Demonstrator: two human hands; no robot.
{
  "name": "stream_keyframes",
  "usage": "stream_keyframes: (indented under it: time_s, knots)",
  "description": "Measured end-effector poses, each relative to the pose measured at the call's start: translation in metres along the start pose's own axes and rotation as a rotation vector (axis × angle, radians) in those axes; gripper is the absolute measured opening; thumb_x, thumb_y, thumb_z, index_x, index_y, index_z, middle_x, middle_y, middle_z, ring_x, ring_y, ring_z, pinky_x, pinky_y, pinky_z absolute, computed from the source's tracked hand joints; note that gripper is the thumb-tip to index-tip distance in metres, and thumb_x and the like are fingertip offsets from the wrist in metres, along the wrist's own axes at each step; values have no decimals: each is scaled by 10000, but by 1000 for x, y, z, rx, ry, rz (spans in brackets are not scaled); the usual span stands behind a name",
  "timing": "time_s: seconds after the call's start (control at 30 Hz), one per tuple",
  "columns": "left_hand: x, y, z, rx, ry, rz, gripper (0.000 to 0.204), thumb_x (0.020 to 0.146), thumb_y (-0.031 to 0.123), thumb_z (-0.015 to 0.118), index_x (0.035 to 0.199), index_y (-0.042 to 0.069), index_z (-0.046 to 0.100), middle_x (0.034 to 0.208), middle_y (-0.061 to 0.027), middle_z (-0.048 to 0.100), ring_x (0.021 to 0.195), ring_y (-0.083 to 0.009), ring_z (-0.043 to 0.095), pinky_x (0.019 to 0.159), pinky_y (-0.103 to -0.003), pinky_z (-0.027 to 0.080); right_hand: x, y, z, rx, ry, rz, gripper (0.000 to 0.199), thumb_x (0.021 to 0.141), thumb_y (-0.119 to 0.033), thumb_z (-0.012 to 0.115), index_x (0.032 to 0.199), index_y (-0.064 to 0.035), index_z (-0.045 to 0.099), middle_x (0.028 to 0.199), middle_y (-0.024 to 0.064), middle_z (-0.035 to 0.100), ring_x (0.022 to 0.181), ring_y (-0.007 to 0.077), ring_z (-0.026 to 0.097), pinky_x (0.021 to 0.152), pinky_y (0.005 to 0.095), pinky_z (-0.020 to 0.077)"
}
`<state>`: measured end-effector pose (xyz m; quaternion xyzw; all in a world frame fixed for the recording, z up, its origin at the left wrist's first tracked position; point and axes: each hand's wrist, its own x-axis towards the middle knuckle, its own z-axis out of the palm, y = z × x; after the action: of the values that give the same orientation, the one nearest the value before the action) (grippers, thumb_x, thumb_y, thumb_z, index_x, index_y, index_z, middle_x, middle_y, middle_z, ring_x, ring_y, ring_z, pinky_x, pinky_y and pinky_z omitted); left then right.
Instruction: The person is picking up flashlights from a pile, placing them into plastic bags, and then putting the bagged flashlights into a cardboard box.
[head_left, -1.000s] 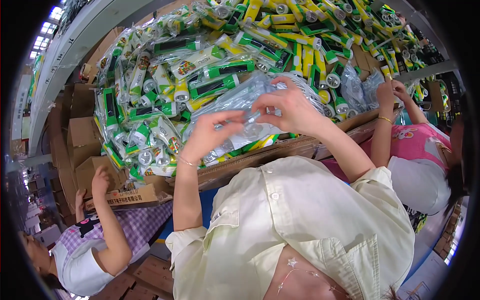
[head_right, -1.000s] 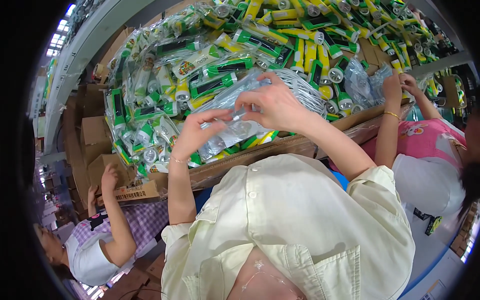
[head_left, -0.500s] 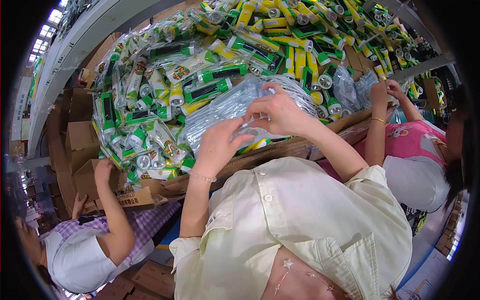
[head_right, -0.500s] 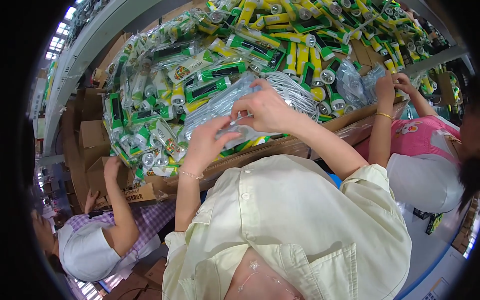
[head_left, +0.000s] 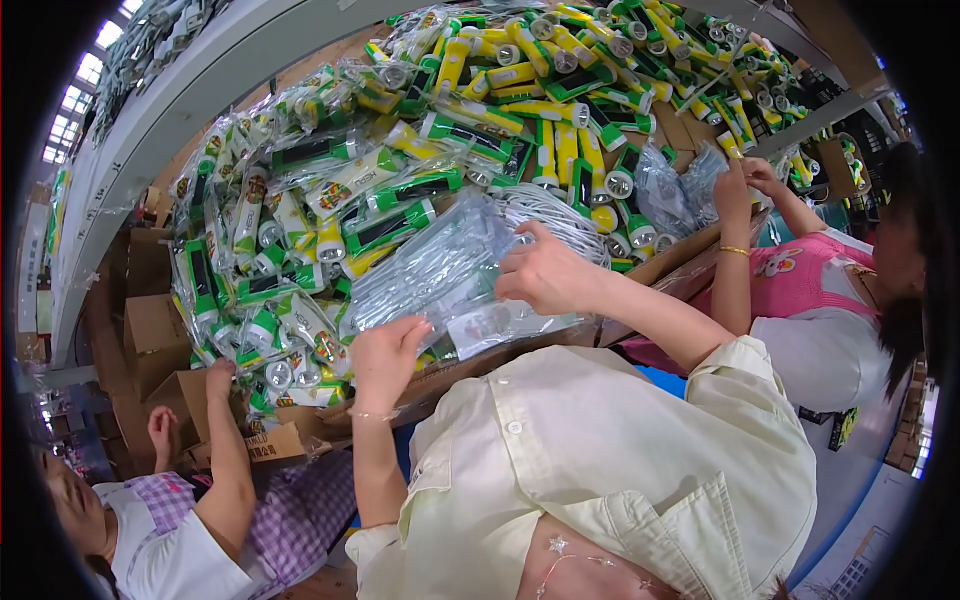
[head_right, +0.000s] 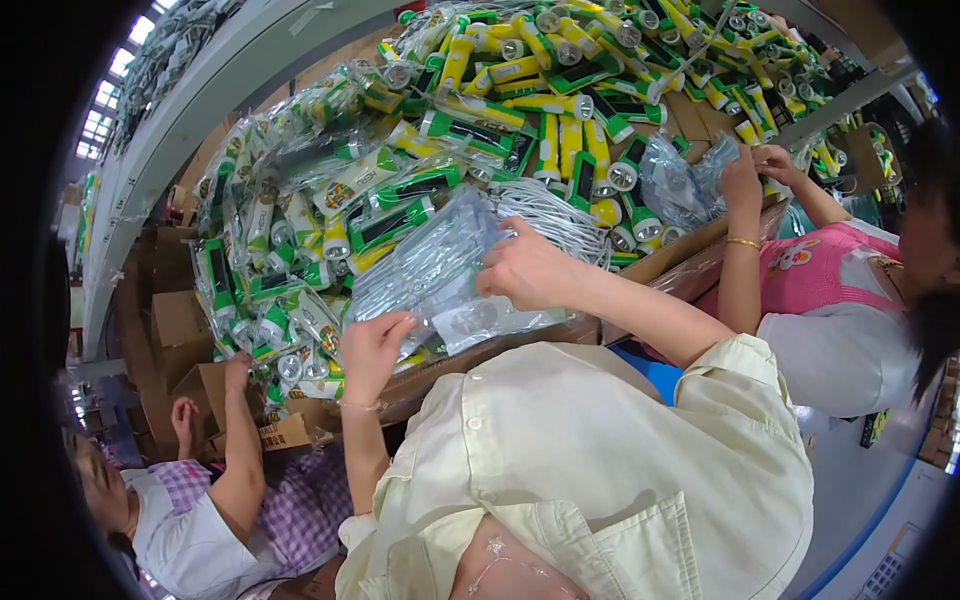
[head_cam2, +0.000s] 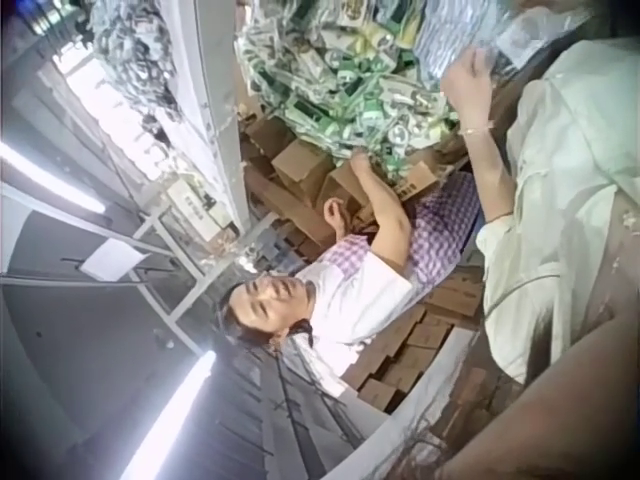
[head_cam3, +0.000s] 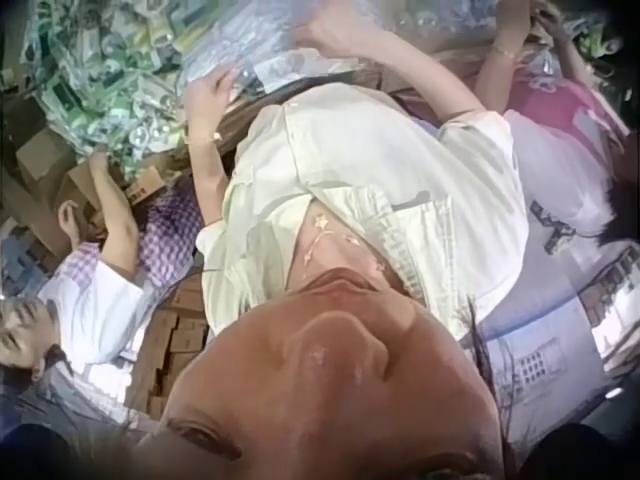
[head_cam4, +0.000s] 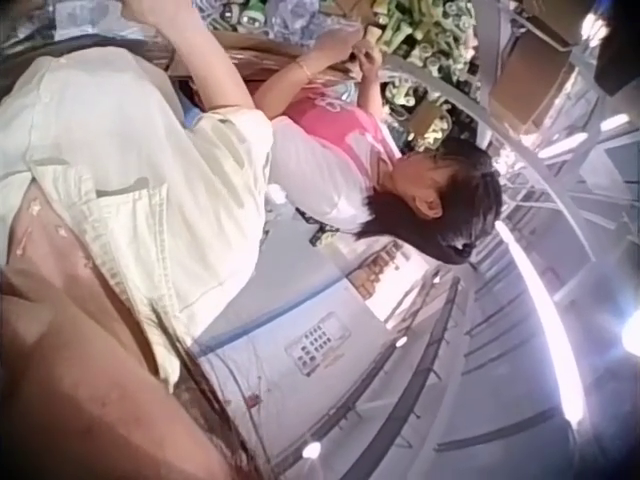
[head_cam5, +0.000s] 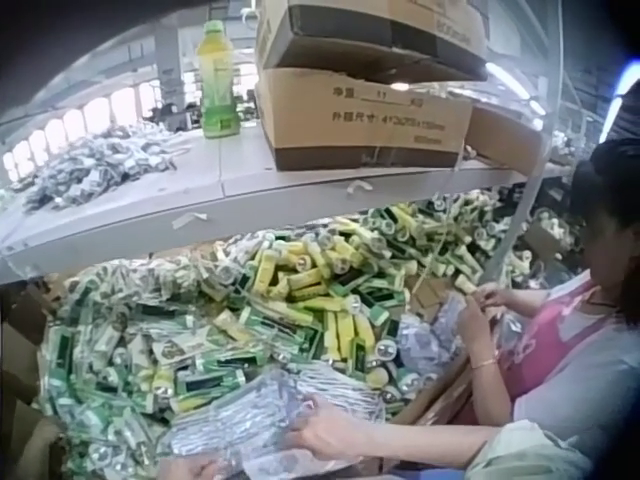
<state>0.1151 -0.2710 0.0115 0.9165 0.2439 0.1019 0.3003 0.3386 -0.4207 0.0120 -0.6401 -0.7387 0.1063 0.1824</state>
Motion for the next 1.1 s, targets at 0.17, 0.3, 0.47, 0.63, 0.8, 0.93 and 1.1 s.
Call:
stream_keyframes:
  time_s: [0.17, 0.3, 0.47, 0.63, 0.8, 0.93, 1.1]
  knots:
    - [14, 17, -1, -97, 29, -60, 232, 822, 303, 625, 882, 94, 704, 875, -72, 672, 778, -273, 631, 649, -345, 480, 25, -19, -9, -125, 180, -189, 174, 599, -81, 622, 763, -131, 591, 732, 3, 479, 808, 173, 538, 959, 474, 347]
    - [21, 30, -8, 32, -100, -235, 197, 789, 273, 662, 823, 82, 696, 826, -47, 664, 781, -277, 610, 647, -343, 473, 26, -18, -13, -204, 207, -167, 152, 604, -89, 622, 747, -126, 587, 719, 6, 491, 808, 168, 540, 963, 483, 345]
    - [16, -4, -19, 525, 202, -323, 215, 710, 225, 726, 868, 84, 690, 837, -97, 643, 779, -289, 609, 661, -366, 468, 6, 30, -26, -338, -79, -28, 131, 594, -104, 655, 724, -119, 645, 687, 5, 546, 807, 184, 574, 972, 468, 341]
    - [21, -20, -21, 360, 75, -534, 229, 722, 208, 736, 859, 39, 664, 660, -144, 606, 626, -300, 622, 577, -384, 489, 9, 140, -61, 244, -84, 291, 289, 662, -33, 601, 918, -127, 696, 906, 56, 643, 881, 254, 614, 784, 372, 471]
    - [23, -44, -19, -310, 150, -593, 159, 752, 77, 714, 809, -57, 649, 636, -100, 626, 484, -142, 609, 449, -247, 456, -24, 207, -15, -238, -397, 157, 357, 647, -23, 603, 956, -183, 685, 989, 52, 613, 843, 290, 619, 689, 389, 496]
    - [15, -55, -22, -482, 131, -561, 188, 764, 106, 705, 811, -72, 664, 642, -94, 639, 496, -140, 612, 480, -238, 474, -19, 199, -41, -370, -575, 100, 300, 583, -102, 711, 872, -130, 635, 973, 61, 593, 786, 307, 613, 665, 409, 490]
    - [21, -34, -28, -194, 145, -585, 280, 809, 239, 672, 788, -41, 684, 544, -78, 596, 453, -121, 565, 462, -257, 434, -7, 175, -116, -243, -22, 372, 340, 739, -263, 711, 1040, -135, 617, 867, 95, 637, 810, 294, 627, 696, 382, 497]
